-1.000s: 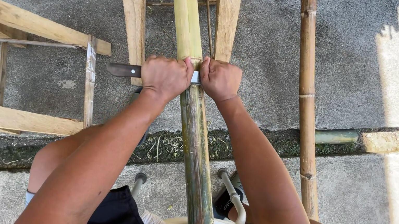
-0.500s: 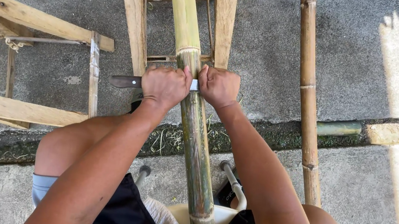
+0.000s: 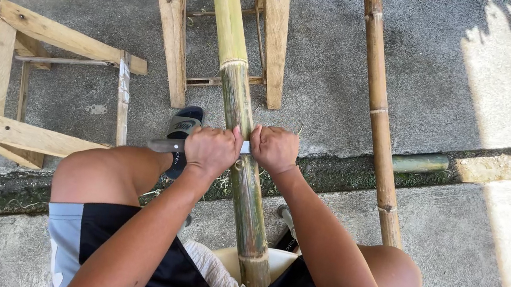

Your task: Scraping the outer layer of a bamboo pole using a knife while it rests on a wooden stand.

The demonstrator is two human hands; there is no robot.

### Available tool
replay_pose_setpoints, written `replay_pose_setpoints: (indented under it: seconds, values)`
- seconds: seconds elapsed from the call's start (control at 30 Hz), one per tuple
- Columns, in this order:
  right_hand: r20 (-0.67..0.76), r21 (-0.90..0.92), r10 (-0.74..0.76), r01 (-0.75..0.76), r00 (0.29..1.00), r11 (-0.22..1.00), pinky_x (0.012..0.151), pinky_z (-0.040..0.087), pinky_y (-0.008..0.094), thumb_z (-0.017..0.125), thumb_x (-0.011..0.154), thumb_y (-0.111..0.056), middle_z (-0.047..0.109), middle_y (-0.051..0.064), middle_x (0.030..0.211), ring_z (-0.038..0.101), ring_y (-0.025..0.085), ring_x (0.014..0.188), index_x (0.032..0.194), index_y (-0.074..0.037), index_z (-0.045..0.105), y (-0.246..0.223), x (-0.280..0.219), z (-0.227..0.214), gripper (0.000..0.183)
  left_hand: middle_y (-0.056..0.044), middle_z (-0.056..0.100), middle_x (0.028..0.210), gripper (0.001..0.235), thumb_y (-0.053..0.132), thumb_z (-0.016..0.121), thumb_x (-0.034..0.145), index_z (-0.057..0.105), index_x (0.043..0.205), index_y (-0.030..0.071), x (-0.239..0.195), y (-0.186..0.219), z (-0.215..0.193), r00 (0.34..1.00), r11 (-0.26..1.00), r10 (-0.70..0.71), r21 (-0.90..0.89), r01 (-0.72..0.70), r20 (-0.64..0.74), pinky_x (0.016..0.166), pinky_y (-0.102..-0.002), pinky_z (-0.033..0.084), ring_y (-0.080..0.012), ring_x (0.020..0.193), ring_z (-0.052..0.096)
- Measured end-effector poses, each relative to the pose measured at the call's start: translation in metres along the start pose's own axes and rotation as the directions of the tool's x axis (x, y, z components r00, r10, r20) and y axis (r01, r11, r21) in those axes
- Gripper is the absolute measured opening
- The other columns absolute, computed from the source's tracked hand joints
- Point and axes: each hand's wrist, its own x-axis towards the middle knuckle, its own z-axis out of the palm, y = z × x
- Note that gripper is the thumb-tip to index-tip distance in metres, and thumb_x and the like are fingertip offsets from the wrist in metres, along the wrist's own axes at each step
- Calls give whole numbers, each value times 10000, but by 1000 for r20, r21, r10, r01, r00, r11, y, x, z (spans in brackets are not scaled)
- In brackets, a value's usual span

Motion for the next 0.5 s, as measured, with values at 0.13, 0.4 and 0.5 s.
replay_pose_setpoints:
  seconds: [0.13,0.4,0.5]
  values:
    - [0,-5,-8,8,1000,1000,470,456,412,582,1003,-212,591,67,555,588,274,480,563,-128,561,-11,-24,-15,449,-82,640,513,489,278,580,968,655,504,142,-25,15,-13,1000,999,6,-52,-8,-24,554,-390,513,-246,455,629]
    - [174,-70,124,-113,977,991,456,466,454,592,954,-261,603,110,532,602,315,466,534,-123,585,-35,-130,-61,442,-101,658,475,567,318,534,995,665,470,150,-105,64,-47,966,977,-31,-198,84,257,497,-417,530,-253,377,615]
    - [186,-46,195,-190,963,981,452,470,454,595,960,-297,617,113,546,618,310,474,543,-116,589,-32,-115,-64,455,-137,685,537,562,348,494,994,692,513,135,-99,63,-43,965,965,-19,-247,86,261,534,-441,535,-279,441,649]
